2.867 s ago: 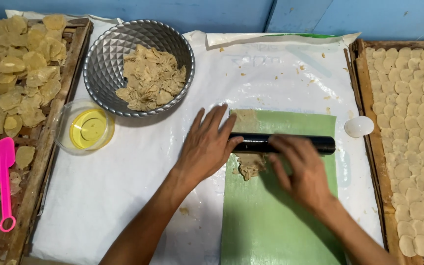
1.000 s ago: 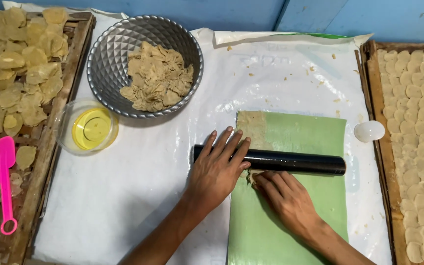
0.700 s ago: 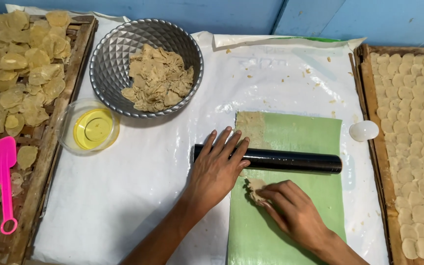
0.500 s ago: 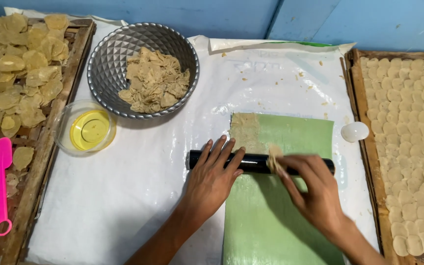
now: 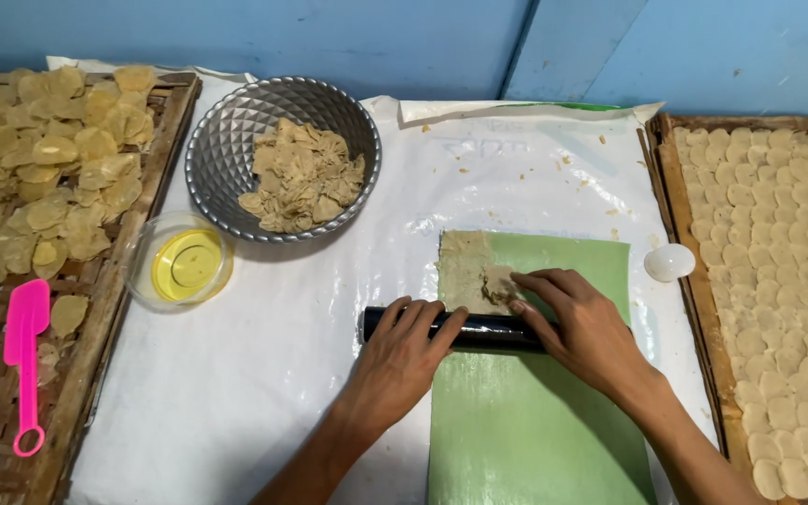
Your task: Peeling small dough circles from a sheet and then rolling out dough on a board.
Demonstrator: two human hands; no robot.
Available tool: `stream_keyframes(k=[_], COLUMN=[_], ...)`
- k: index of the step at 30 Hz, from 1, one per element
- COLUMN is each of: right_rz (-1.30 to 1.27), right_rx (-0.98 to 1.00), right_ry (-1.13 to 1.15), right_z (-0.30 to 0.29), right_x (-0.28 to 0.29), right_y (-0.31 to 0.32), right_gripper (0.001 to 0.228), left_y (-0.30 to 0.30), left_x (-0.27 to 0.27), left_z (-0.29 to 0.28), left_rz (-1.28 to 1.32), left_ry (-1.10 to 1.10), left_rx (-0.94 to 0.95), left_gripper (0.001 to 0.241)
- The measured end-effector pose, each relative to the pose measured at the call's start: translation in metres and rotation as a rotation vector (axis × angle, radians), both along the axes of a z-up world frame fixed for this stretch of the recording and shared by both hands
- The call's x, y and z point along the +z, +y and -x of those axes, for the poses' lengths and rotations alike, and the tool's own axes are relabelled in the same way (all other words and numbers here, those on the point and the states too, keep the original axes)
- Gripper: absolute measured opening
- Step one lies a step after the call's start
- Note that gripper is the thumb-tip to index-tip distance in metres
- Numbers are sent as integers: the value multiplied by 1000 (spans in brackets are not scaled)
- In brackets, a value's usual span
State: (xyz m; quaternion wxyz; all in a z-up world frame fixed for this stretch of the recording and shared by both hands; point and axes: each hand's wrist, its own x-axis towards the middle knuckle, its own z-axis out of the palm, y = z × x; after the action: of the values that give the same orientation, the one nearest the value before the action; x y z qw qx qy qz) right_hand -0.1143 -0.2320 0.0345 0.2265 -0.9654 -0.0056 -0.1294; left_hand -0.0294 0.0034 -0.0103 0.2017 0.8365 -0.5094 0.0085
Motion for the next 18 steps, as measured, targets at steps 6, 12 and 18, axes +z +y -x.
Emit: stream_keyframes(k=[6, 12, 18], right_rz=[67, 240, 291], right_rx=[-115, -118, -157], right_ry=[16, -106, -60], right_z=[16, -4, -4], right_x=[1, -37, -54], right_y=[-19, -42, -37], right_gripper=[27, 33, 48], left_y=[-10, -32, -38], left_x=[13, 12, -3], left_z=[-17, -41, -35], left_rz=[25, 50, -22], left_ry=[-146, -181, -200], left_rx=[-56, -35, 5], left_gripper=[56, 55, 59])
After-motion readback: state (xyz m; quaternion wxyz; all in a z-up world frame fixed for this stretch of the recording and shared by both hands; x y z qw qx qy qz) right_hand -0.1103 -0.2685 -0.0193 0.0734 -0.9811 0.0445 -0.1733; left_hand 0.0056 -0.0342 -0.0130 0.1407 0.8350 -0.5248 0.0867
